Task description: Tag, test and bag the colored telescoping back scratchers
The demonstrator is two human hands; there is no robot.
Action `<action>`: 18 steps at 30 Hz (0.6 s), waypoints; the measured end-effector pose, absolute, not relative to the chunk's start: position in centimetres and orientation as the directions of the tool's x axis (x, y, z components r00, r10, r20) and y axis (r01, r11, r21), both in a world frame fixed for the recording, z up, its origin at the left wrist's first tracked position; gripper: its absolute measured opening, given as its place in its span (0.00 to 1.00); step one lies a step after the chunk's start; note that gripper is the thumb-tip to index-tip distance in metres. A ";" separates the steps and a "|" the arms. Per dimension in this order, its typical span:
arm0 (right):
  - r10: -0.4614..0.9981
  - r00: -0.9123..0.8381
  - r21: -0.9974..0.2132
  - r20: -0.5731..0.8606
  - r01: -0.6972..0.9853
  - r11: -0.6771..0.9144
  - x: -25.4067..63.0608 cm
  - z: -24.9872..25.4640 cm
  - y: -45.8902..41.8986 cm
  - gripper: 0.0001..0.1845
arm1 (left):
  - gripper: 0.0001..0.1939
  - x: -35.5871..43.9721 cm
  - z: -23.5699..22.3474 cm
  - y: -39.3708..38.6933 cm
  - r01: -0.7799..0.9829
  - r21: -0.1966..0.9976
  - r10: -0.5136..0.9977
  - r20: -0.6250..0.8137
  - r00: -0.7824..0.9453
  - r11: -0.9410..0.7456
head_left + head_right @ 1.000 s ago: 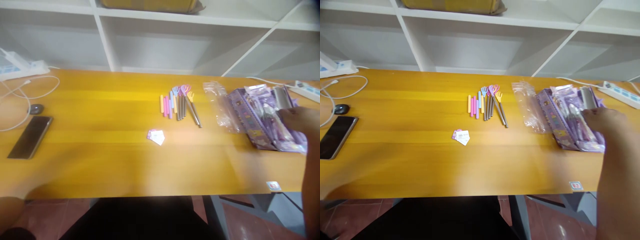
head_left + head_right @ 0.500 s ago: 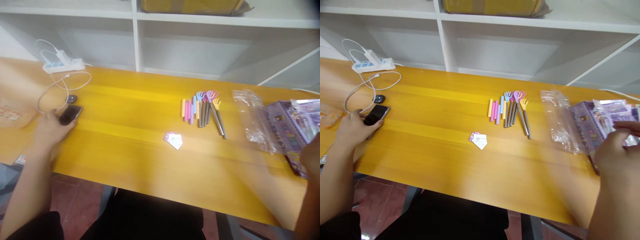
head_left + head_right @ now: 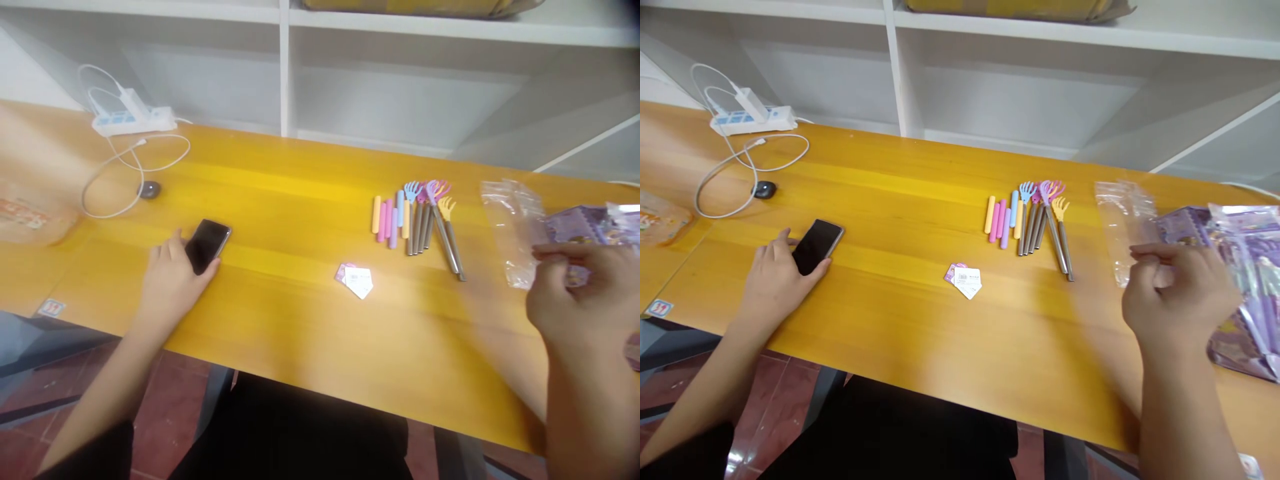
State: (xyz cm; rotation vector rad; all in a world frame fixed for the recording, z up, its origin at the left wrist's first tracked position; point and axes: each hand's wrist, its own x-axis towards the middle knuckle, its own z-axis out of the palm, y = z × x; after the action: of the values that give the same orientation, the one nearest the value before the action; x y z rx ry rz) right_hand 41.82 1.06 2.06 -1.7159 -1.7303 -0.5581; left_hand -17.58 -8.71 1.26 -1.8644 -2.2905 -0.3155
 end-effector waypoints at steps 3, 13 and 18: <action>0.743 0.065 -0.166 0.666 0.984 0.063 40.8 1.8 0.8 0.21 | 0.45 -17.0 1.0 -9.3 0.982 0.102 0.941 0.285 -0.182 0.159; 0.798 0.161 -0.244 0.581 0.970 -0.018 41.9 -0.1 0.3 0.18 | 0.30 -17.2 1.4 -10.6 0.974 0.189 0.942 0.286 -0.174 0.122; 0.780 0.173 -0.251 0.602 0.968 -0.021 42.3 -0.7 0.4 0.21 | 0.22 -17.4 1.0 -10.9 0.971 0.211 0.933 0.313 -0.175 0.111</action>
State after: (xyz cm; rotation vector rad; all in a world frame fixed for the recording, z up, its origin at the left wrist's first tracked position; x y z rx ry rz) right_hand 42.34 0.38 -0.74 -1.8423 -1.6486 -0.3951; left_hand -17.40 -10.91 0.97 -1.9490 -2.2635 -0.5655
